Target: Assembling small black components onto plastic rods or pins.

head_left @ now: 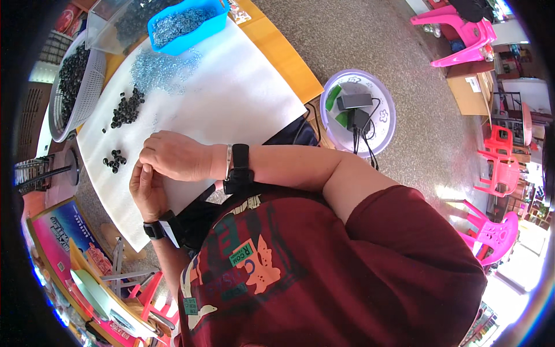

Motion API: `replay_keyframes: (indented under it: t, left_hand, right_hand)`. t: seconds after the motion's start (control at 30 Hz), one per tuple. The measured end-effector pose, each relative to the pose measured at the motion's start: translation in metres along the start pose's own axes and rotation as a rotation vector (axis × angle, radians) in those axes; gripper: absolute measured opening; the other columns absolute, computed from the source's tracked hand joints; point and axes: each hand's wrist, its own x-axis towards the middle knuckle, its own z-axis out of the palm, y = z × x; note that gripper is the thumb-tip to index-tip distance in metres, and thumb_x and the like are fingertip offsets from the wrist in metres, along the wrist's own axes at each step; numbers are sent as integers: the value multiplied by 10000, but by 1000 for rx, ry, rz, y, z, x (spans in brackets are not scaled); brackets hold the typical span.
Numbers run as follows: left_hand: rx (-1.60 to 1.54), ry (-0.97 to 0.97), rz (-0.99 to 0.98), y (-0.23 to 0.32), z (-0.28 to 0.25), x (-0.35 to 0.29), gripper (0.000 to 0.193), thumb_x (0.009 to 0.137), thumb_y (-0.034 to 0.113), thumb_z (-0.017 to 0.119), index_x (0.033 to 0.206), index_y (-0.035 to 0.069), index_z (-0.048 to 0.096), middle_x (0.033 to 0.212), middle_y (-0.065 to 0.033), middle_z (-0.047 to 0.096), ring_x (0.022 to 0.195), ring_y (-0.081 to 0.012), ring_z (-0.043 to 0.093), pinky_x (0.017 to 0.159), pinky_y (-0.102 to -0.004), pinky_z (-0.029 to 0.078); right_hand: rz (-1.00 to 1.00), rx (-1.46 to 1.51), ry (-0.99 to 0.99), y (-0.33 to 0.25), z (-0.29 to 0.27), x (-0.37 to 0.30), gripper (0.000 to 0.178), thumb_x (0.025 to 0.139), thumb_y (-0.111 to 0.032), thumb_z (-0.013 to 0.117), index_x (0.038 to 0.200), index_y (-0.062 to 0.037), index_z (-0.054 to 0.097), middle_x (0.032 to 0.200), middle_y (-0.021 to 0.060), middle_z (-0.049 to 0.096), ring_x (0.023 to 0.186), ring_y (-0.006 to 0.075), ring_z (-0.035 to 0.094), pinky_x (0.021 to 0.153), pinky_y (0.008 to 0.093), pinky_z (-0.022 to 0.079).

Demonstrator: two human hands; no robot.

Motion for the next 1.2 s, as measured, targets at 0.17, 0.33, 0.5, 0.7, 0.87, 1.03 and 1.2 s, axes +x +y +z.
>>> replay_keyframes:
  t: [0.17,0.33,0.5,0.7,0.87,1.03,1.2]
  left_hand:
    - [20,11,-32,1,1,2,331,948,122,504,1213,-77,506,1119,-137,606,1008,-192,597,902,-313,469]
    - [64,35,-45,2,2,1,353,970,147,456,1237,-82,474,1107,-138,603,991,-183,595,860,-296,471]
    - [75,-18,-45,1,-5,2,332,976,136,437,1230,-75,476,997,-96,618,810,-132,591,685,-249,467]
    - [84,-3,-48,2,-5,2,327,970,134,448,1222,-72,478,1044,-115,611,897,-160,603,762,-269,485]
    - [53,68,-80,3,2,0,358,962,139,472,1247,-77,466,1155,-143,580,1033,-206,583,903,-323,462]
    - [44,14,-57,4,10,0,379,955,143,499,1270,-64,461,1165,-143,581,1049,-209,577,908,-321,461]
    - [51,-9,-56,10,17,-2,437,946,197,534,1292,-55,443,1032,-120,625,874,-160,611,769,-297,508]
  right_hand:
    - [51,21,11,1,0,-1,76,757,-129,583,754,-55,569,771,94,581,786,278,577,725,392,462]
    - [49,-26,30,-1,2,-1,66,734,-111,612,768,-64,580,801,72,577,820,260,569,747,373,450]
    - [66,-40,18,-3,3,-3,95,713,-96,640,795,-74,600,816,64,573,836,253,562,758,375,446]
    - [74,-12,30,-4,4,-3,77,724,-101,631,786,-76,594,810,64,567,833,256,560,765,378,443]
    - [97,-37,-8,-5,-1,-5,148,746,-82,631,880,-68,570,841,74,545,836,264,543,762,375,427]
    - [109,-82,-75,-8,-10,-1,167,758,-87,620,917,-75,570,858,80,536,838,266,534,751,371,412]
    - [222,-24,-86,-3,-15,6,127,768,-82,603,887,-41,583,813,123,581,790,304,573,701,408,438]
